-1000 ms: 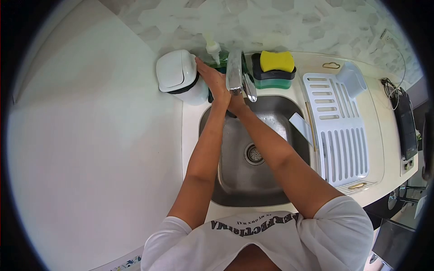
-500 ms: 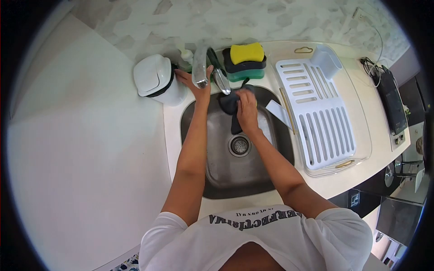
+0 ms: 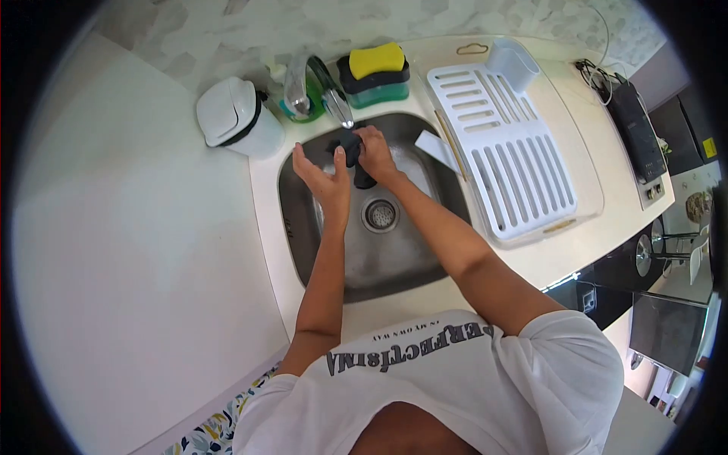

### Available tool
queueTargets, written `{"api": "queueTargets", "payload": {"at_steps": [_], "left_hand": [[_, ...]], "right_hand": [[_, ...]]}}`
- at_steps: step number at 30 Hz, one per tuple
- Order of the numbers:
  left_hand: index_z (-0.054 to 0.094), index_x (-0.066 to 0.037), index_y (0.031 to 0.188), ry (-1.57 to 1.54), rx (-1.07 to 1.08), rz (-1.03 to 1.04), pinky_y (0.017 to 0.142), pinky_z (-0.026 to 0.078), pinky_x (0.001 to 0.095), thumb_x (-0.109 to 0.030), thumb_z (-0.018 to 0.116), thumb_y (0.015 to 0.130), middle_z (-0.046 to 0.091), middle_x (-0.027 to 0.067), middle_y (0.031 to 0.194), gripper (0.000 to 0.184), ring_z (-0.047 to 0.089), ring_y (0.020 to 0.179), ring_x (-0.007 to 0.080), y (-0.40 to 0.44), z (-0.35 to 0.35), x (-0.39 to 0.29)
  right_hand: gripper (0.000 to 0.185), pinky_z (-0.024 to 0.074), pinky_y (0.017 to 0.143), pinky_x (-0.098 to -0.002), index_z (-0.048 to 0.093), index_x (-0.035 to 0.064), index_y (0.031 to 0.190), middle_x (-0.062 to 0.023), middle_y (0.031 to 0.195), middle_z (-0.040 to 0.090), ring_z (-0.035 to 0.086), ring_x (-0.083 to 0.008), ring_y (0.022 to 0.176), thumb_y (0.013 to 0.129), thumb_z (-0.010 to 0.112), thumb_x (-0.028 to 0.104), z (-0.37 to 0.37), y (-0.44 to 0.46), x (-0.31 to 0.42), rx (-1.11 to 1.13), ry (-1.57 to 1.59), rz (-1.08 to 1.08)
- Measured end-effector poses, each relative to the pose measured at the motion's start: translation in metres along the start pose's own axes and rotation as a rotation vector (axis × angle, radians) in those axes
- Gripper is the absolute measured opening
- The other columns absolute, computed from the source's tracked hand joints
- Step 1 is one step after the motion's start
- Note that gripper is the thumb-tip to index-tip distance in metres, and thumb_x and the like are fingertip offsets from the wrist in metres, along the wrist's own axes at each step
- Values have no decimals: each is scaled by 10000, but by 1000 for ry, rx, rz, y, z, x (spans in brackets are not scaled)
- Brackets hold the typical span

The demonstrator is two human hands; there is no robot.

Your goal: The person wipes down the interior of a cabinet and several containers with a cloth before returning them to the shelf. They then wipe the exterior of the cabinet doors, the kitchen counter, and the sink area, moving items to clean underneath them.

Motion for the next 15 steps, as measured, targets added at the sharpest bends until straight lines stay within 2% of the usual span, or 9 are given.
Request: {"api": "queueTargets", "payload": {"at_steps": [3,4,5,6,9,10,12,13,15], "left_hand": [[289,-3,1353,-6,17,6,925,392,447,-208,686,802,279,203,1361,709,345,1231,337,-25,-34,-16],[295,-7,1351,-55,42,-53,949,374,472,-178,672,810,260,222,1371,682,318,1256,373,-35,-48,-20],[314,-35,1347,-31,52,-73,936,389,458,-161,672,806,264,207,1375,661,327,1257,355,-43,-61,-18],[314,-35,1347,-16,54,-95,936,389,458,-161,672,806,264,207,1375,661,327,1257,355,-55,-76,-14],[325,-43,1342,8,53,-87,930,392,430,-157,677,799,274,185,1373,657,337,1251,325,-67,-107,-8],[325,-43,1342,0,75,-98,930,392,430,-157,677,799,274,185,1373,657,337,1251,325,-72,-114,-5],[340,-54,1333,-93,15,-117,940,385,431,-149,670,804,302,157,1359,631,352,1231,303,-78,-126,-3],[346,-61,1328,-100,18,-113,946,381,432,-144,666,806,315,146,1350,618,358,1223,294,-79,-126,-5],[363,-72,1316,-106,14,-106,949,384,431,-135,659,813,346,136,1330,586,371,1206,286,-86,-126,-14]], "right_hand": [[367,448,783,-437,537,47,1080,-200,948,592,561,-388,856,735,466,-57,-75,-35,61,-52,239,-102],[363,462,722,-419,522,89,1095,-197,953,598,580,-373,819,752,480,-24,-100,-51,82,100,276,39],[309,465,699,-327,557,59,1092,-162,940,612,604,-312,802,788,528,13,-126,-72,97,252,181,189],[267,460,705,-337,591,61,1053,-147,914,609,591,-302,794,789,553,48,-150,-93,111,171,117,-39],[344,418,857,-387,630,141,1095,-116,1026,558,495,-322,1035,772,640,259,-181,-174,105,561,-147,-113],[462,389,933,-410,607,199,1169,-108,1194,515,454,-320,1134,745,673,370,-183,-208,91,657,-135,-99],[505,321,1010,-464,590,256,1196,-77,1352,420,379,-319,1242,727,672,423,-183,-275,83,667,-432,-325],[497,272,1042,-495,578,299,1205,-39,1423,345,308,-307,1309,732,652,434,-176,-296,79,632,-443,-311],[439,283,1043,-464,580,304,1194,-31,1416,363,317,-294,1303,772,613,420,-144,-310,95,618,-417,-401]]}}
Point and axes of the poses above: each hand's wrist, its own y-axis towards the middle knuckle, its own z-axis out of the palm, x = y × z, the point moved 8 cm from there along y, towards the middle knuckle
